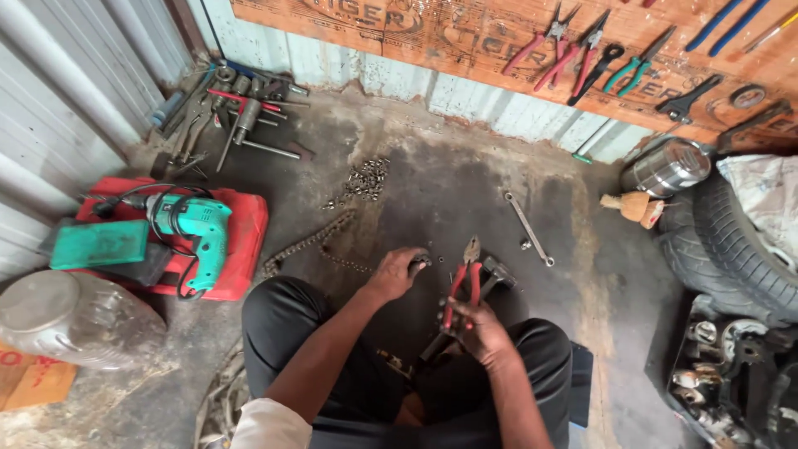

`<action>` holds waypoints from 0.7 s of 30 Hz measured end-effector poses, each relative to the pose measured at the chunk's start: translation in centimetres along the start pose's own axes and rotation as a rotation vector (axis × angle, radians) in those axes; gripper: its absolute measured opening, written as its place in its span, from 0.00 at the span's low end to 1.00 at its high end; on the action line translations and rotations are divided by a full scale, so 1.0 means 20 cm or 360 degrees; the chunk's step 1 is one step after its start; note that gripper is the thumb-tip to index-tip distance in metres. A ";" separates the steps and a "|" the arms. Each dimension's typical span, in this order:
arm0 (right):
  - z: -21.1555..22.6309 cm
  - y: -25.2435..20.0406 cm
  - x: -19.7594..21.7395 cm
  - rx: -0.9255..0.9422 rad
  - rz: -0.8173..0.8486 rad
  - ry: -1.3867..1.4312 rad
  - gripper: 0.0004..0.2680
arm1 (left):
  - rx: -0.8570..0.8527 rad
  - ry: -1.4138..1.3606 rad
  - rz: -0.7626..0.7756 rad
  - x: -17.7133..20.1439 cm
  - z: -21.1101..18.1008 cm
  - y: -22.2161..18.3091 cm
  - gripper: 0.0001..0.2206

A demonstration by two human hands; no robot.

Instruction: Repairing or reassembling a motorcycle chain using pliers and a hammer.

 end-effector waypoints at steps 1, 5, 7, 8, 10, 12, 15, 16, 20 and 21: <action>-0.06 0.03 0.04 -0.0004 -0.0003 -0.0014 0.10 | 0.0000 -0.0011 -0.0011 -0.02 0.02 0.01 0.13; -0.29 0.15 0.15 -0.0109 -0.0003 -0.0106 0.11 | 0.0106 0.0168 -0.0134 0.00 0.06 0.02 0.13; -0.32 0.12 0.09 -0.0191 -0.0026 -0.0139 0.11 | 0.0244 0.0199 -0.0086 -0.02 0.07 -0.02 0.14; -0.27 0.08 0.00 -0.0205 -0.0045 -0.0198 0.11 | 0.0173 0.0271 -0.0219 -0.01 0.07 0.00 0.13; -0.25 0.10 -0.04 -0.0223 -0.0053 -0.0268 0.10 | 0.0110 0.0346 -0.0368 0.02 0.05 0.01 0.13; -0.33 0.17 0.08 -0.0135 -0.0142 -0.0448 0.13 | 0.0142 0.0368 -0.0299 0.05 0.01 -0.01 0.12; -0.41 0.20 0.19 -0.0047 -0.0161 -0.0655 0.15 | 0.0216 0.0418 -0.0193 0.05 0.00 0.00 0.13; -0.40 0.19 0.18 -0.0050 -0.0158 -0.0657 0.15 | 0.0220 0.0417 -0.0196 0.04 0.02 0.00 0.13; -0.35 0.13 0.08 -0.0017 -0.0113 -0.0660 0.16 | 0.0295 0.0617 -0.0097 0.00 0.04 -0.01 0.13; -0.32 0.11 0.04 -0.0015 -0.0100 -0.0659 0.17 | 0.0292 0.0660 -0.0050 -0.01 0.04 -0.01 0.13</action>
Point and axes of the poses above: each hand's wrist, its own y-axis towards the middle knuckle, its own x-axis out of the back of the hand, z = x × y, the point moved 3 cm from there along y, towards the middle knuckle, and after that the axes turned 10 degrees about z, right-handed, at the moved point
